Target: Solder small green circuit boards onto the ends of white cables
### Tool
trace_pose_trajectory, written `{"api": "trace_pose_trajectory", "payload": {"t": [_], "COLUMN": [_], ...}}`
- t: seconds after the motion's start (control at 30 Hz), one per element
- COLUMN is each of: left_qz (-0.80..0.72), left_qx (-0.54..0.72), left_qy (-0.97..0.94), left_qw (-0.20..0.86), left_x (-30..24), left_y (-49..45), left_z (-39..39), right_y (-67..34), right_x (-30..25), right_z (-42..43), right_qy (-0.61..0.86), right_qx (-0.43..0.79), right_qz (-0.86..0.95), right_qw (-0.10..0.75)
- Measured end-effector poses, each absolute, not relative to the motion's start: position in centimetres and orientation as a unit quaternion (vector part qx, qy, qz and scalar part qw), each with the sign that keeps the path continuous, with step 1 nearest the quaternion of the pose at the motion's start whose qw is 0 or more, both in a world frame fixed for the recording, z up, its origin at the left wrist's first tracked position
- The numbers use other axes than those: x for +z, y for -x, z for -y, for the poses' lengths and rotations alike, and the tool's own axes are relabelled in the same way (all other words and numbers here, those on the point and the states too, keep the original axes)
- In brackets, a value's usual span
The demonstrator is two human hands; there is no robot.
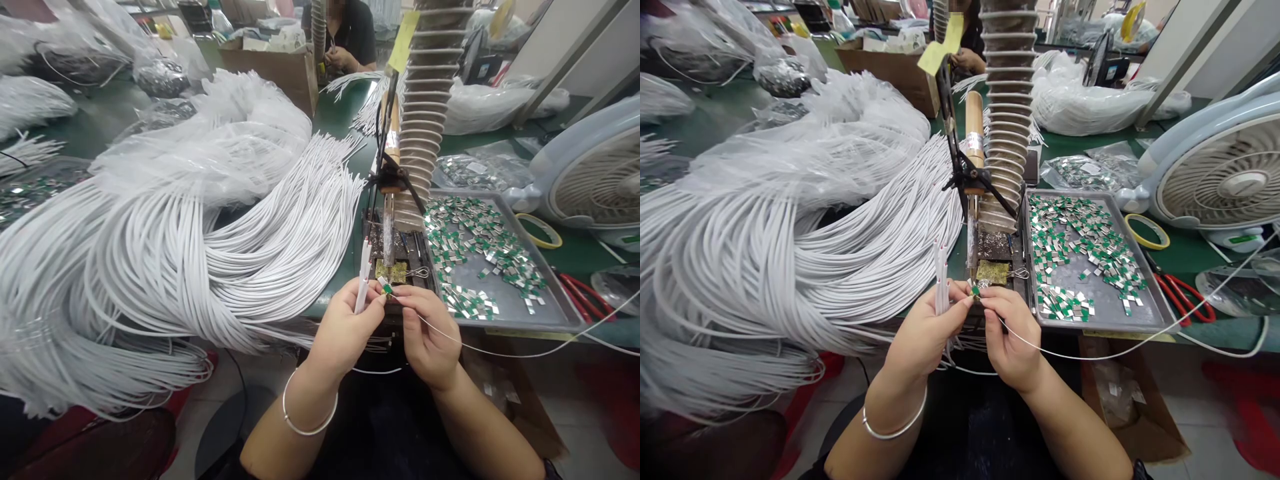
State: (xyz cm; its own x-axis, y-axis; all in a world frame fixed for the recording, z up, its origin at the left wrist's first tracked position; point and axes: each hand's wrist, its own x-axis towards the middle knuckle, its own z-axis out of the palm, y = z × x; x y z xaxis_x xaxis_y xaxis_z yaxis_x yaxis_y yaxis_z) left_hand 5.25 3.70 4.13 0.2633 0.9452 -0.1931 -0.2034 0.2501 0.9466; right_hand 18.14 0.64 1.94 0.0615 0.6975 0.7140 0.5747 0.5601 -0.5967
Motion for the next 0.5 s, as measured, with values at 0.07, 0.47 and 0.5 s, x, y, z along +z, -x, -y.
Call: {"api": "trace_pose_trajectory", "payload": {"t": [0.07, 0.47, 0.5], "left_qz": [-0.425, -0.429, -0.425], "left_qx": [0.43, 0.38, 0.376], "left_qy": [-0.441, -0.432, -0.442], "left_qw": [0.663, 0.696, 0.695], "left_x": [4.0, 2.8, 2.8], "left_y": [-5.2, -4.8, -4.7], "left_z": [-3.6, -2.7, -2.6], "right_y": [-18.2, -18.3, -18.2], "right_x": [1.8, 1.6, 1.7], "right_z": [-0.5, 0.1, 0.2], "right_qy": [0.468, 0.481, 0.476], "right_qx": [0.057, 0.051, 0.053], "right_qz": [0.682, 0.684, 0.688], "right_qw": [0.559, 0.546, 0.545]}}
